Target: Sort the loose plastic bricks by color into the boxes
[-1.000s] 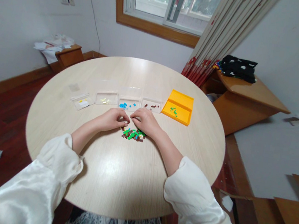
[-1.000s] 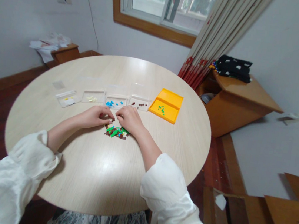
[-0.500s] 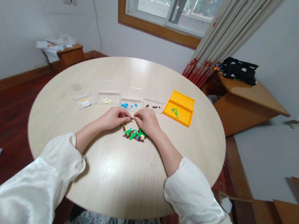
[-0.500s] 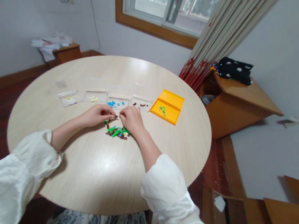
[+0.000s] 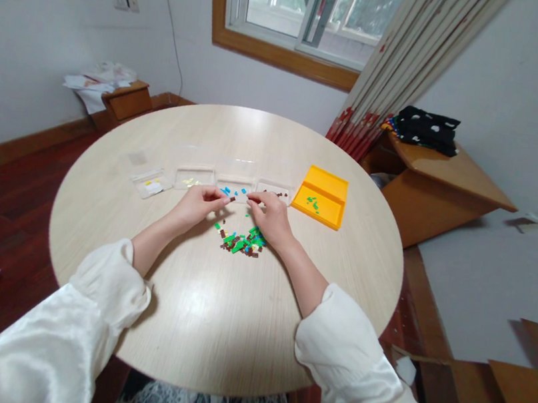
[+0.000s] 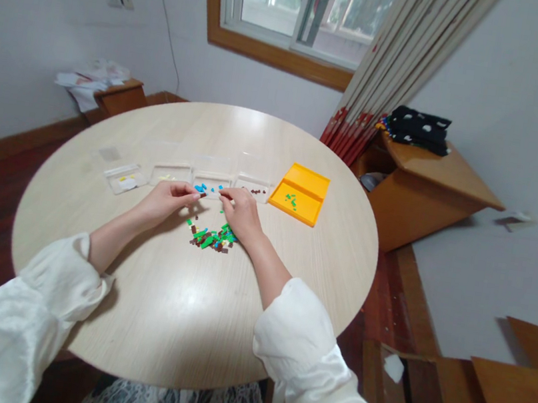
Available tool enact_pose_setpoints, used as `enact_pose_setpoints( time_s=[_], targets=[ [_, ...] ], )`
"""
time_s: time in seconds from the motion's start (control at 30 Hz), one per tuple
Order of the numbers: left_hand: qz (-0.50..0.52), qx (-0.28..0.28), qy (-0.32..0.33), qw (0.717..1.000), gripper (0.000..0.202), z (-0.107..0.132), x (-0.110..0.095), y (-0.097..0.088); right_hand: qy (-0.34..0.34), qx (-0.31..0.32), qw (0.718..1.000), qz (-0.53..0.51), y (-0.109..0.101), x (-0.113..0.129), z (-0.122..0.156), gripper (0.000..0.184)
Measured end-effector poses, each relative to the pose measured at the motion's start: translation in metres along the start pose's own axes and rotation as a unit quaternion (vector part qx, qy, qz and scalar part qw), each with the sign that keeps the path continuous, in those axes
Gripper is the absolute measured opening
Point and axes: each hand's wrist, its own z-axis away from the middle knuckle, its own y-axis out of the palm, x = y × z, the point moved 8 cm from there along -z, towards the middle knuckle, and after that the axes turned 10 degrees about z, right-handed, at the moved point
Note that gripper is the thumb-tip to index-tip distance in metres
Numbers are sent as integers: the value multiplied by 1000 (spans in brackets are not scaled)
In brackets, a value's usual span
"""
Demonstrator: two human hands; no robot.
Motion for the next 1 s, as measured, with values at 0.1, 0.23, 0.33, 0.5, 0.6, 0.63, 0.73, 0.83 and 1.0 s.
enact_pose_setpoints(
  time_s=[0.1, 0.23, 0.33, 0.5, 0.6, 0.63, 0.73, 0.83, 1.0],
  targets=[
    [58, -6, -25, 998, 29, 1, 2, 2, 25, -40, 999, 17, -12, -14, -3, 16],
    [125, 3, -57, 991, 33, 4, 1, 7, 81, -89, 991, 51, -27, -39, -4, 15],
    [144, 7, -63, 987, 33, 5, -2, 8, 111, -105, 985, 82, -33, -53, -2, 17],
    [139, 1, -70, 988, 34, 5, -1, 5, 138, -117, 977, 111, -39, -64, -1, 24],
    [143, -11, -68, 987, 36, 4, 0, 3, 135, -121, 977, 110, -40, -60, -1, 25],
    [148, -13, -68, 986, 37, 4, 0, 3, 126, -120, 979, 105, -39, -56, -2, 25],
    [163, -10, -67, 984, 42, 4, 0, 5, 62, -103, 990, 67, -30, -32, -3, 26],
    [164, -2, -59, 985, 44, 4, 1, 5, -39, -55, 997, 26, -13, 2, -1, 26],
    [160, 29, -45, 986, 46, 4, 1, 9, -96, 8, 995, -7, 6, 30, 5, 21]
  ],
)
